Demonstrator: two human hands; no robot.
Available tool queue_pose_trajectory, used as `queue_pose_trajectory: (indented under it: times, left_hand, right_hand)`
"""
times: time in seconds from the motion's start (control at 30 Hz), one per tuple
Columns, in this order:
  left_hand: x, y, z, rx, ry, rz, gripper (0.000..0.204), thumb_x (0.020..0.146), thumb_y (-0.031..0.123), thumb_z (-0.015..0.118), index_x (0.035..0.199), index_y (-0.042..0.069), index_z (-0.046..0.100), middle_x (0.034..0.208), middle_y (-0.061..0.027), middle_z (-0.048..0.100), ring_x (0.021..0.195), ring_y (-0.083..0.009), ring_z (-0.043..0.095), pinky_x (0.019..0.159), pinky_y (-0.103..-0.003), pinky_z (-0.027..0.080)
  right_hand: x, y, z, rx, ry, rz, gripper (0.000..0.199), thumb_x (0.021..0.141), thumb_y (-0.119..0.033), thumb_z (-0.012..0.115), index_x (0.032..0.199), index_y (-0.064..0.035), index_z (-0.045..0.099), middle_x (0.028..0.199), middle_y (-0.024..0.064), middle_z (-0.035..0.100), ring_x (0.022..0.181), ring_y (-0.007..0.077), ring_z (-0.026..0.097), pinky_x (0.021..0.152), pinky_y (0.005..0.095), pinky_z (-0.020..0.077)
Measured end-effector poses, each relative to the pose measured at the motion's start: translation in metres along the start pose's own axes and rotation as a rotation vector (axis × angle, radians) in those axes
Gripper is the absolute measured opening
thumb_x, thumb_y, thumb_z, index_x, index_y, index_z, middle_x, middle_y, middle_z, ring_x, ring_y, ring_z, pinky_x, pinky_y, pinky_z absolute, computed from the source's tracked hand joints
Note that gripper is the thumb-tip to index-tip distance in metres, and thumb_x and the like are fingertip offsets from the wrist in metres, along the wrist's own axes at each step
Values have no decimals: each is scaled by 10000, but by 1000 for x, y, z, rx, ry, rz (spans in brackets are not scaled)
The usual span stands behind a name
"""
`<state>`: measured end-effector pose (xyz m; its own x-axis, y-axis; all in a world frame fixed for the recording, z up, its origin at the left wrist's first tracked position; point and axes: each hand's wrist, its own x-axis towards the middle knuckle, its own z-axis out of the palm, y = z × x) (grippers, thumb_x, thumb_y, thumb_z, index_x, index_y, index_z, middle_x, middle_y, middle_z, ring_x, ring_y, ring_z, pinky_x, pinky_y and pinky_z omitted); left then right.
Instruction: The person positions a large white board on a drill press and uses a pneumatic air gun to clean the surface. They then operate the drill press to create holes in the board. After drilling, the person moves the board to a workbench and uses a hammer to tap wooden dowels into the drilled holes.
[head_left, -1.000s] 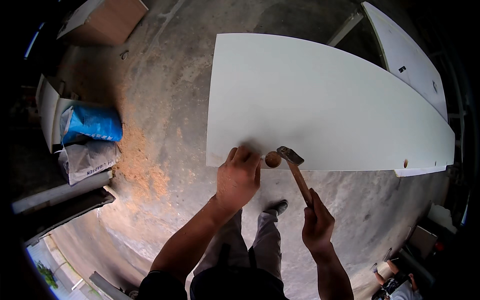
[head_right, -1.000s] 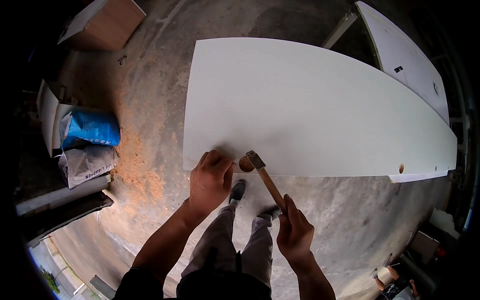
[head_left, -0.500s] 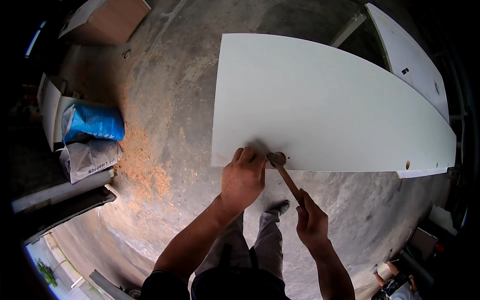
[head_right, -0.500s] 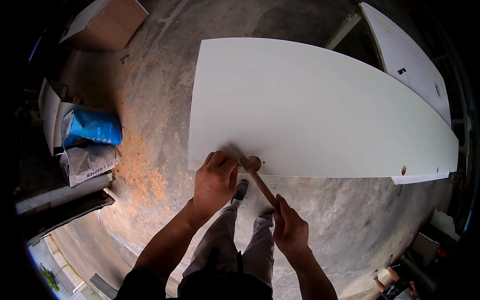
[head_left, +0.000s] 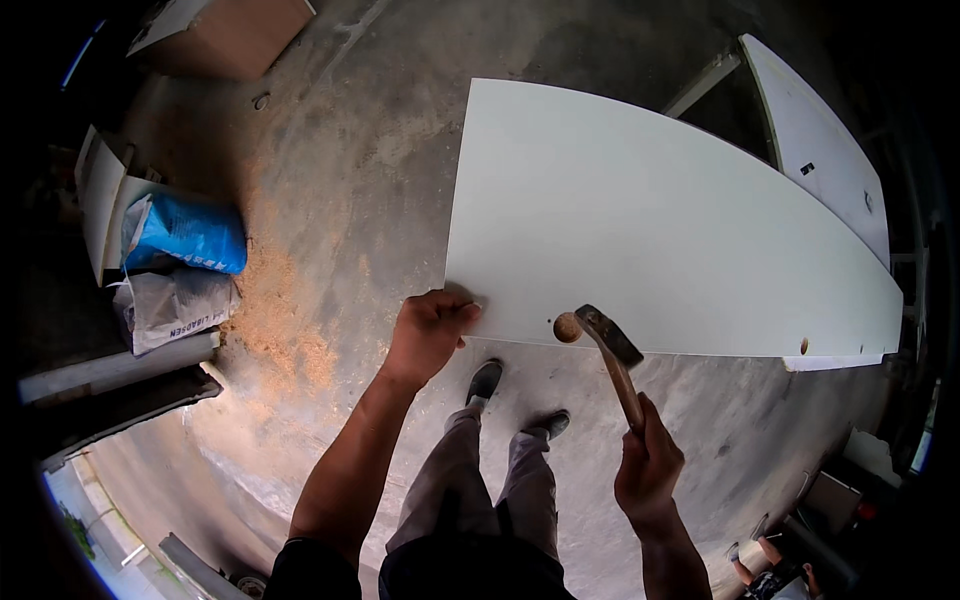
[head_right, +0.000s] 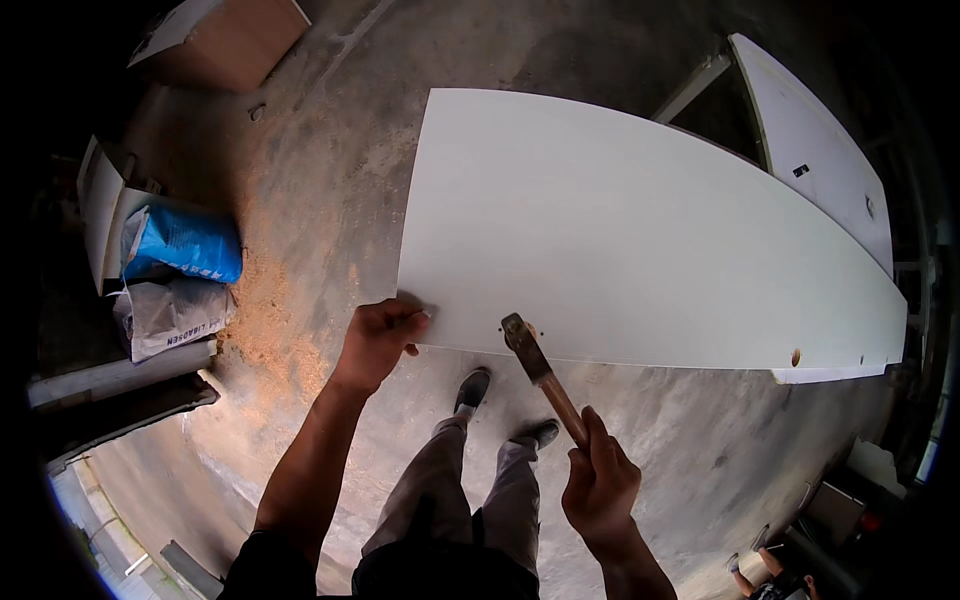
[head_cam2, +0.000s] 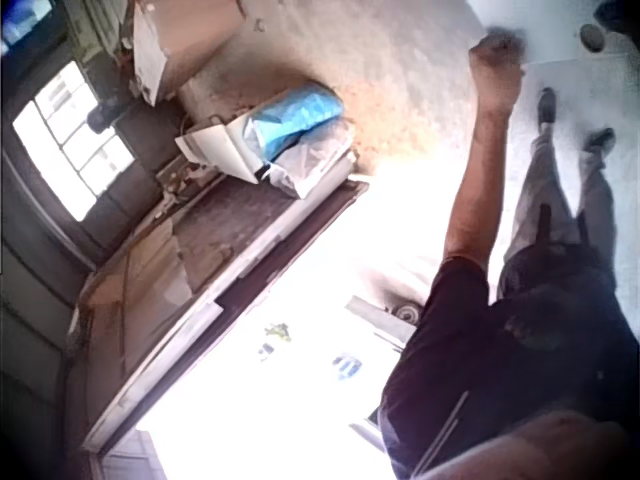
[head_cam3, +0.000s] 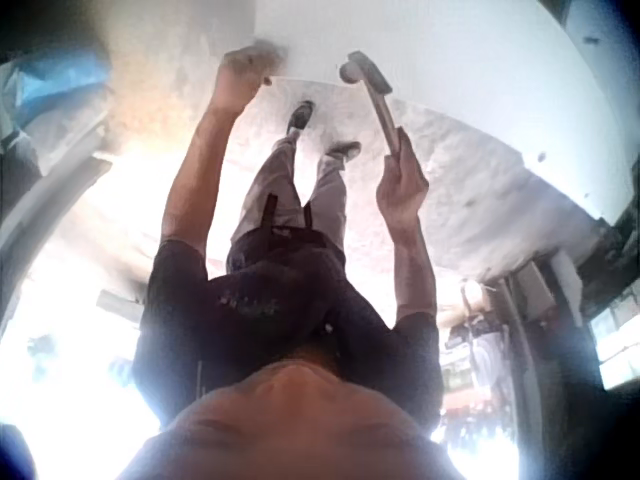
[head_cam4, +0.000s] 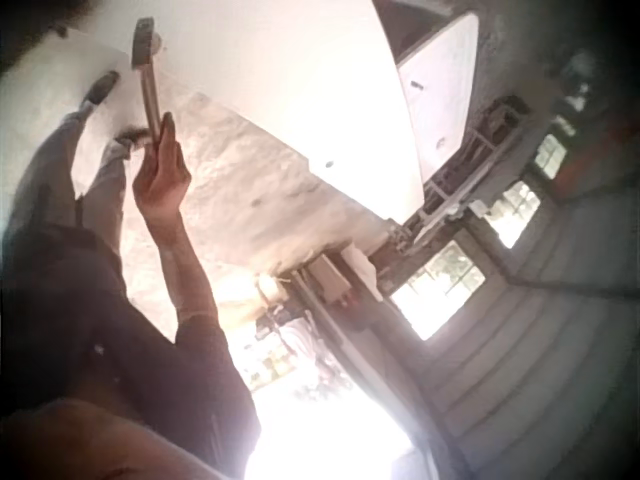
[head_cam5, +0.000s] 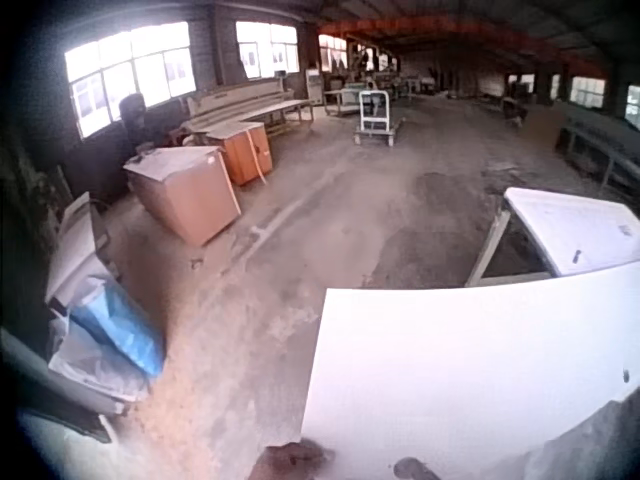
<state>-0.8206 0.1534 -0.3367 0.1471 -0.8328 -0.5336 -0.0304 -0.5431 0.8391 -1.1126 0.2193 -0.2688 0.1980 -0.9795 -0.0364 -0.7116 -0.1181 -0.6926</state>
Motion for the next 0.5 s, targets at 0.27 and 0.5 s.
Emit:
queue_pose_trajectory:
  times: [0.27, 0.5]
  left_hand:
    - [-3, 2, 3, 8, -85, -66, 220, 876, 120, 659, 951, -86, 648, 790, -66, 620, 692, -132, 592, 644, -287, 549]
    - [-42, -5, -57, -455, 94, -107, 204, 922, 99, 545, 978, -89, 600, 972, -159, 662, 799, -224, 653, 774, -362, 563]
  right_hand:
    - [-7, 4, -1, -166, -53, 25, 388, 874, -84, 596, 1259, -44, 567, 871, 166, 678, 754, 319, 681, 636, 366, 547]
    - [-11, -2, -14, 64, -140, 260, 369, 916, -110, 548, 1280, -46, 547, 820, 120, 655, 700, 218, 644, 643, 322, 511]
